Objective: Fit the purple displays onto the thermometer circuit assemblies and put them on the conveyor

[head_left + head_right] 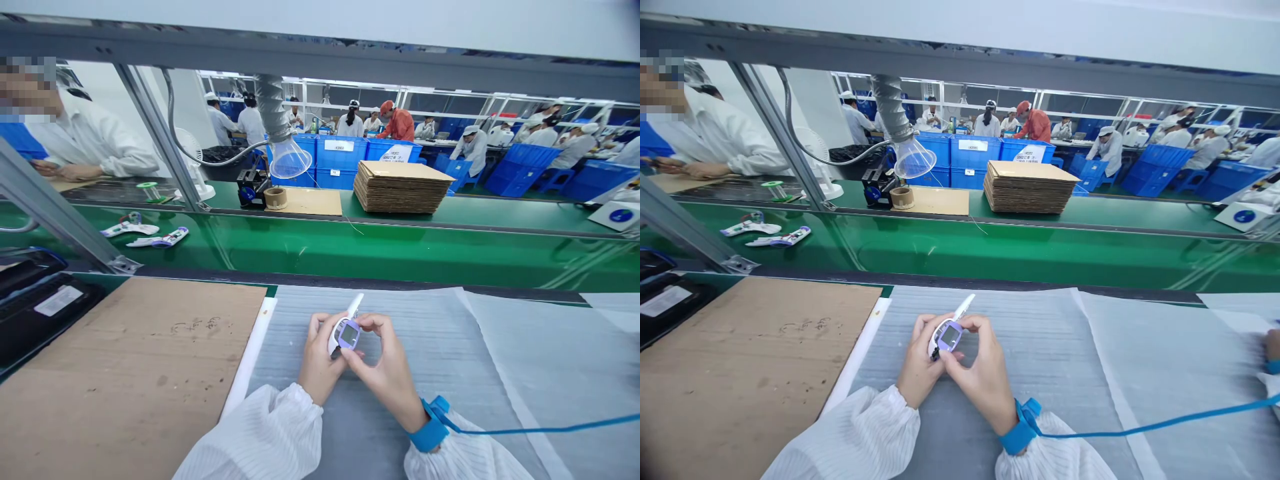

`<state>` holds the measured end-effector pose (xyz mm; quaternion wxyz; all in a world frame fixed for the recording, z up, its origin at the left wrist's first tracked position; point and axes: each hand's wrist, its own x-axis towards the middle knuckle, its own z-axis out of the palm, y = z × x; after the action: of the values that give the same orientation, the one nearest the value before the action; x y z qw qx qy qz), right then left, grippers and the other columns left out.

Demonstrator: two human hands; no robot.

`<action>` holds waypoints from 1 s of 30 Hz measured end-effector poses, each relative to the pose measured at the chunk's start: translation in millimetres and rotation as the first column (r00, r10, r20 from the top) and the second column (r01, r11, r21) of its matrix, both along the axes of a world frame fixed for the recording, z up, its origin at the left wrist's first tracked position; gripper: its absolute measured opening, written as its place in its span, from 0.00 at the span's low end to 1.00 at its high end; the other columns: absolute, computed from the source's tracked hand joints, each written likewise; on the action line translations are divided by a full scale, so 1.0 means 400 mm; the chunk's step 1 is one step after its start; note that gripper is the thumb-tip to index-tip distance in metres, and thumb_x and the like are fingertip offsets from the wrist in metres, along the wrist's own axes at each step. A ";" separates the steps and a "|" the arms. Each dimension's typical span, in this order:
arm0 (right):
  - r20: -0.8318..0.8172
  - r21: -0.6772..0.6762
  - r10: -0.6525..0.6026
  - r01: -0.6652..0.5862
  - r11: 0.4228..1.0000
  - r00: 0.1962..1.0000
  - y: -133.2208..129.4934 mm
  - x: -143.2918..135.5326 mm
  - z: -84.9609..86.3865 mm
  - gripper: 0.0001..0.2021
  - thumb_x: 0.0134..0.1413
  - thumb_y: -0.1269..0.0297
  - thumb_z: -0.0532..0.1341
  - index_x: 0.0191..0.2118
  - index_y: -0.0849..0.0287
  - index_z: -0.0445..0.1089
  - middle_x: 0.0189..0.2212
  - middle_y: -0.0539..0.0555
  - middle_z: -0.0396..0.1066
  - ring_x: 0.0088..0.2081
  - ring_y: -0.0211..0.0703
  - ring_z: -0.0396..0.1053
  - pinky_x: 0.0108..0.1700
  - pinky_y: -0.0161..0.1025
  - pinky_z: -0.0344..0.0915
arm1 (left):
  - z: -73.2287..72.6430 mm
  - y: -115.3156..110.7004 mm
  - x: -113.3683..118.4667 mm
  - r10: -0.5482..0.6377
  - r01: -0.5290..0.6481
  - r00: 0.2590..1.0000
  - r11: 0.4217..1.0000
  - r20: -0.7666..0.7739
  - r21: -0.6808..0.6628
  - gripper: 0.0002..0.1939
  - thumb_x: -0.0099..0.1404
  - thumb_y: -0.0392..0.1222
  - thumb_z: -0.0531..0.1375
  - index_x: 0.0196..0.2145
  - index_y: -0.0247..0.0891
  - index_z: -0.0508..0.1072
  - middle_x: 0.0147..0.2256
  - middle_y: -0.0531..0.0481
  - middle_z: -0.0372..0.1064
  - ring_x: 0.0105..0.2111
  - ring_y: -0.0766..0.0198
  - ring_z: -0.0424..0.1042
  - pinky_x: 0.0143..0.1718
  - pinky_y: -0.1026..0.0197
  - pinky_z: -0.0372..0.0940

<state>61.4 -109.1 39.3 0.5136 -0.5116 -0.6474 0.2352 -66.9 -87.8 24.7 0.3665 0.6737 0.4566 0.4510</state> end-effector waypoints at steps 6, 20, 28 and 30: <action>-0.006 -0.022 -0.010 0.010 1.000 1.000 0.000 -0.002 0.002 0.17 0.44 0.69 0.62 0.41 0.57 0.58 0.39 0.55 0.65 0.44 0.46 0.64 0.46 0.46 0.63 | -0.011 0.001 0.001 0.002 -0.001 0.999 1.000 -0.033 0.026 0.24 0.55 0.36 0.61 0.49 0.43 0.63 0.42 0.47 0.54 0.44 0.59 0.61 0.46 0.57 0.60; 0.056 -0.082 -0.005 0.010 0.997 0.998 -0.006 -0.004 0.014 0.17 0.43 0.66 0.65 0.40 0.56 0.60 0.37 0.52 0.67 0.41 0.46 0.67 0.42 0.42 0.64 | -0.002 -0.008 -0.005 0.045 -0.030 0.991 0.993 -0.125 0.118 0.21 0.56 0.43 0.62 0.47 0.40 0.64 0.41 0.46 0.55 0.40 0.58 0.64 0.42 0.55 0.63; 0.189 0.079 -0.067 0.053 0.995 0.980 -0.012 0.002 0.017 0.21 0.44 0.60 0.65 0.44 0.56 0.60 0.39 0.56 0.66 0.43 0.50 0.64 0.45 0.48 0.61 | 0.007 -0.007 -0.015 -0.007 0.049 0.977 0.980 -0.211 0.194 0.15 0.61 0.43 0.56 0.46 0.41 0.65 0.41 0.45 0.61 0.39 0.59 0.66 0.39 0.60 0.63; 0.204 0.109 -0.024 0.001 0.994 0.979 -0.008 0.014 0.021 0.20 0.46 0.58 0.65 0.45 0.56 0.60 0.41 0.56 0.65 0.45 0.51 0.62 0.47 0.49 0.60 | 0.012 -0.008 -0.017 -0.049 0.088 0.983 0.973 -0.177 0.215 0.13 0.61 0.42 0.55 0.44 0.40 0.66 0.40 0.45 0.63 0.39 0.59 0.66 0.40 0.60 0.62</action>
<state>67.1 -112.4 47.7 0.4725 -0.5086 -0.7055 0.1423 -73.7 -91.2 29.5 0.2640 0.7619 0.4095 0.4268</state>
